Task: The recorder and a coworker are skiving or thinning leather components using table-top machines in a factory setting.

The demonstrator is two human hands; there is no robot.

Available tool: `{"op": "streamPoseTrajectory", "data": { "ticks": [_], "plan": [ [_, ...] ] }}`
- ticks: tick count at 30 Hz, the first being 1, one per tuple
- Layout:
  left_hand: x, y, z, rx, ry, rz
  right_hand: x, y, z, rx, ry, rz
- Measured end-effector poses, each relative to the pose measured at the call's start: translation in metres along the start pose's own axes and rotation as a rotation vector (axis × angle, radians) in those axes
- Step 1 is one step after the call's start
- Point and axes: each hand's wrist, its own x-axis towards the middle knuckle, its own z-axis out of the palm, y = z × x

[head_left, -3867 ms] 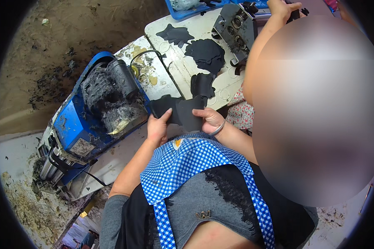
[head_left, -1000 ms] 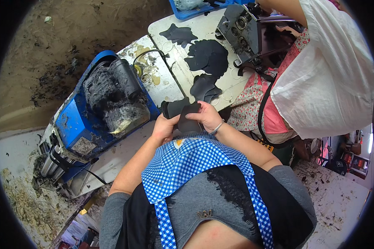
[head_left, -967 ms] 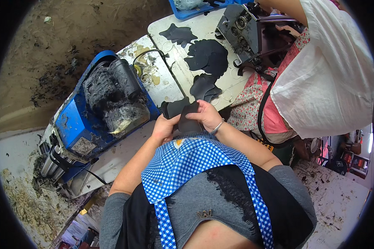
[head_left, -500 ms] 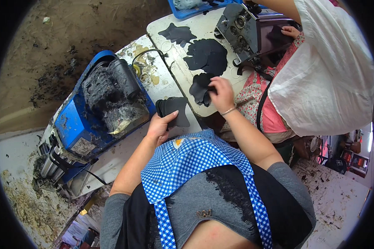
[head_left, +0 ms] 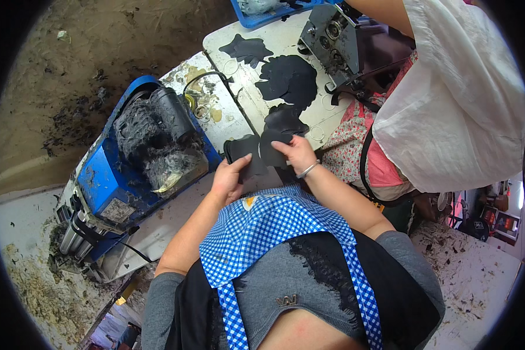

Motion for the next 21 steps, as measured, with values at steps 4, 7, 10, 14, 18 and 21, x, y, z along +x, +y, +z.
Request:
{"op": "streamPoseTrajectory", "data": {
  "ticks": [4,7,10,14,18,21],
  "plan": [
    [0.004,-0.001,-0.009,0.098,0.071,0.166,-0.021,-0.032,0.001,0.291,-0.286,0.243],
    [0.006,-0.013,-0.007,0.213,0.076,0.253,-0.027,-0.017,0.020,0.056,-0.278,0.192],
    [0.004,-0.009,-0.002,0.116,0.039,0.184,-0.015,-0.008,0.018,0.083,-0.169,0.303],
    [0.001,-0.001,-0.007,0.004,0.037,0.087,-0.011,-0.015,0.012,0.223,-0.085,0.057],
    [-0.002,0.000,-0.009,0.092,0.021,0.124,-0.016,-0.028,-0.003,0.417,-0.301,0.174],
    [-0.003,-0.003,-0.005,0.195,0.047,0.227,-0.029,-0.036,0.009,0.476,-0.523,0.263]
  ]
}}
